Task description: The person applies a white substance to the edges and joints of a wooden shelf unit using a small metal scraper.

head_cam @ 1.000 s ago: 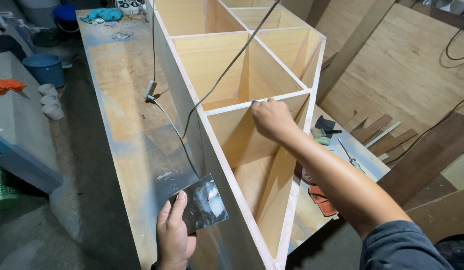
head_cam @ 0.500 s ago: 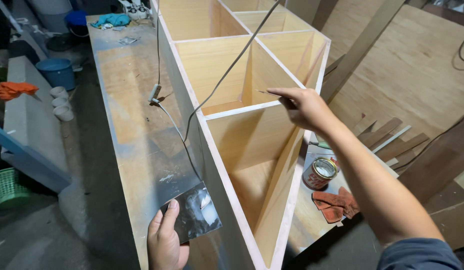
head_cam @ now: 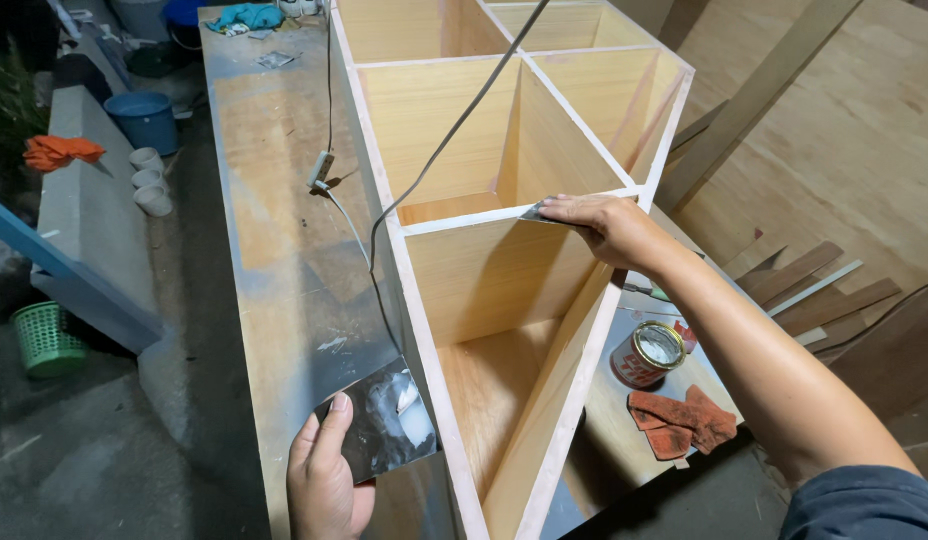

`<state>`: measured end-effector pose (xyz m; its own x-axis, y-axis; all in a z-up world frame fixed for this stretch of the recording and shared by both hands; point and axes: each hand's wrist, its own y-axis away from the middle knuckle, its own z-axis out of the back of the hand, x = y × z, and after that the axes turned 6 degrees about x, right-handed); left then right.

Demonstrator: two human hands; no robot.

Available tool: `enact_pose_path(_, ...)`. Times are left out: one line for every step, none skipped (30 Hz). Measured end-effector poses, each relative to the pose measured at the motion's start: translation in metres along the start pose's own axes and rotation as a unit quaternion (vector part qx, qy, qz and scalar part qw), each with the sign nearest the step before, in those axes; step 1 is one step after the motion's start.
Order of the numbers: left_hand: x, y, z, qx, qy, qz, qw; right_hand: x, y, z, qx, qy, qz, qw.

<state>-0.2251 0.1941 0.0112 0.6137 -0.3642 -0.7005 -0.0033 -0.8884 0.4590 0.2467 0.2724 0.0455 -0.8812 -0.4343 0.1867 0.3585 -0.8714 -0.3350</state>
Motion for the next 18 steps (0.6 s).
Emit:
enact_pose_path(-0.002,0.001,-0.002,-0.003,0.001,0.0,1.0,-0.002,-0.003,0.003,0.002,-0.001,0.002,1.0)
enact_pose_path(-0.004,0.003,-0.003,-0.009,-0.012,0.005,1.0,-0.003,-0.005,0.006,0.022,0.03,-0.03,0.999)
enact_pose_path(-0.007,0.005,-0.004,-0.016,-0.025,0.01,1.0,-0.003,-0.008,0.01,0.042,0.062,-0.062,0.995)
enact_pose_path(-0.003,0.002,0.0,-0.017,-0.025,0.011,0.999,-0.009,-0.012,0.012,0.043,0.061,-0.062,0.995)
enact_pose_path(0.0,0.0,0.004,0.001,-0.003,-0.004,1.0,-0.015,-0.015,0.014,0.128,0.213,-0.156,0.956)
enact_pose_path(0.002,-0.003,0.007,0.023,0.018,-0.02,0.999,-0.021,-0.018,0.018,0.203,0.358,-0.247,0.877)
enact_pose_path(-0.005,0.005,0.002,0.025,0.017,-0.02,0.999,-0.017,-0.02,0.018,0.202,0.358,-0.248,0.877)
enact_pose_path(-0.013,0.012,-0.005,-0.014,-0.012,0.001,1.0,-0.013,-0.022,0.021,0.198,0.368,-0.255,0.872)
enact_pose_path(-0.021,0.019,-0.012,-0.053,-0.041,0.022,0.997,-0.01,-0.024,0.024,0.194,0.377,-0.263,0.866)
enact_pose_path(-0.021,0.018,-0.01,-0.05,-0.042,0.024,0.998,0.0,-0.027,0.025,0.194,0.379,-0.266,0.865)
enact_pose_path(-0.02,0.016,-0.008,-0.038,-0.037,0.019,0.998,0.009,-0.03,0.026,0.195,0.365,-0.274,0.868)
enact_pose_path(-0.02,0.013,-0.005,-0.027,-0.033,0.014,0.999,0.019,-0.034,0.025,0.196,0.35,-0.281,0.872)
enact_pose_path(-0.015,0.008,0.001,-0.025,-0.034,0.016,0.999,0.025,-0.035,0.023,0.195,0.351,-0.284,0.871)
enact_pose_path(-0.01,0.002,0.006,0.001,-0.007,0.003,1.0,0.032,-0.038,0.021,0.203,0.341,-0.287,0.872)
enact_pose_path(-0.005,-0.003,0.012,0.027,0.02,-0.01,0.999,0.038,-0.04,0.019,0.211,0.33,-0.289,0.873)
enact_pose_path(-0.004,-0.005,0.015,0.028,0.02,-0.007,0.999,0.042,-0.04,0.014,0.213,0.331,-0.291,0.872)
enact_pose_path(-0.003,-0.007,0.018,0.042,0.022,-0.013,0.999,0.045,-0.04,0.008,0.199,0.335,-0.28,0.878)
enact_pose_path(-0.002,-0.009,0.021,0.055,0.025,-0.018,0.998,0.049,-0.041,0.004,0.184,0.339,-0.267,0.883)
